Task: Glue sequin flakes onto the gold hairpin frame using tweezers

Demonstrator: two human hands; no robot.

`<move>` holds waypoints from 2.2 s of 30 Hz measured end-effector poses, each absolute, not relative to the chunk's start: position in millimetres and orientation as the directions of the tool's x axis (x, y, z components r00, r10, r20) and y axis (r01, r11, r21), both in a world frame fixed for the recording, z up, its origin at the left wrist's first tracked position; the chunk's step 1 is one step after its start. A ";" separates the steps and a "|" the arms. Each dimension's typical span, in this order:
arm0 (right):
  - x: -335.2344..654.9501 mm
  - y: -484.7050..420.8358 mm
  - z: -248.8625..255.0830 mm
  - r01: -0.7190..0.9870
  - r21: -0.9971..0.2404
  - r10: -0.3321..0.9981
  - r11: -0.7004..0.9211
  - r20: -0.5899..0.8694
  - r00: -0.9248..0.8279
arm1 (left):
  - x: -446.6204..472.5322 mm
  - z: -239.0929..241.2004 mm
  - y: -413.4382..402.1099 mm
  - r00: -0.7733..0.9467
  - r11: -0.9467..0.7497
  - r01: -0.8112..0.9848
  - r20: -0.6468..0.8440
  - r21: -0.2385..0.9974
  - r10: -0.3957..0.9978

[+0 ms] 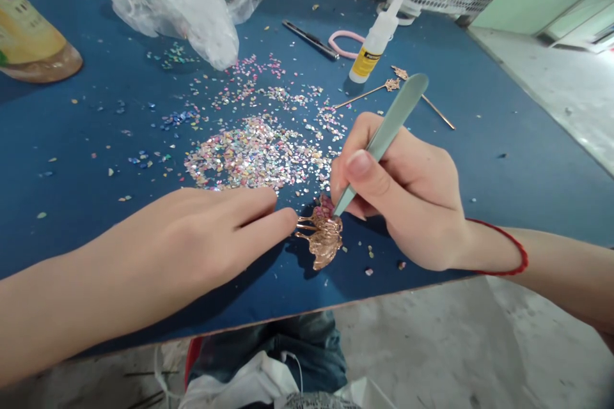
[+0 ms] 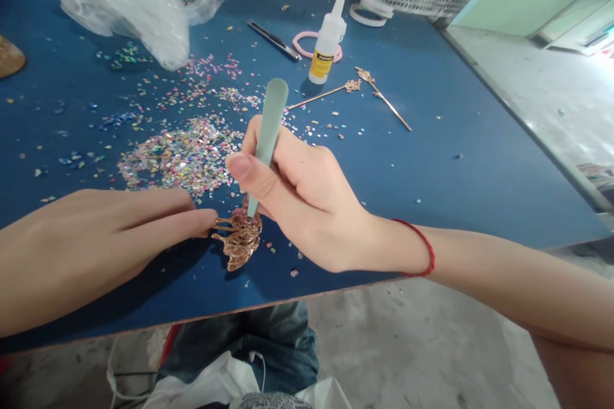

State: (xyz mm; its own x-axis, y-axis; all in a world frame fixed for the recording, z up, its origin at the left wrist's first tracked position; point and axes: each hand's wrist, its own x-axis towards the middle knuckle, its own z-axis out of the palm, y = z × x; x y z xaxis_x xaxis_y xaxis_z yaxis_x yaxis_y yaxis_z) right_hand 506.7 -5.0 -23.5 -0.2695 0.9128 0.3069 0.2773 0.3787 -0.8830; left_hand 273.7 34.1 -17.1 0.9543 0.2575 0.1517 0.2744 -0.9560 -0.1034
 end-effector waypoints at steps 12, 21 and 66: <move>501.5 -6.6 -20.0 0.418 -0.762 0.869 0.495 0.426 -0.252 | 272.3 -25.9 38.1 0.949 -0.965 0.260 0.191 -0.035 0.249; 499.9 -8.2 -18.8 0.496 -0.696 0.853 0.519 0.460 -0.247 | 272.6 -24.8 39.9 0.951 -0.972 0.235 0.207 -0.005 0.229; 512.7 -4.9 -22.9 0.293 -0.556 0.620 0.778 0.602 -0.503 | 273.0 -25.0 36.5 0.949 -0.965 0.261 0.181 0.018 0.260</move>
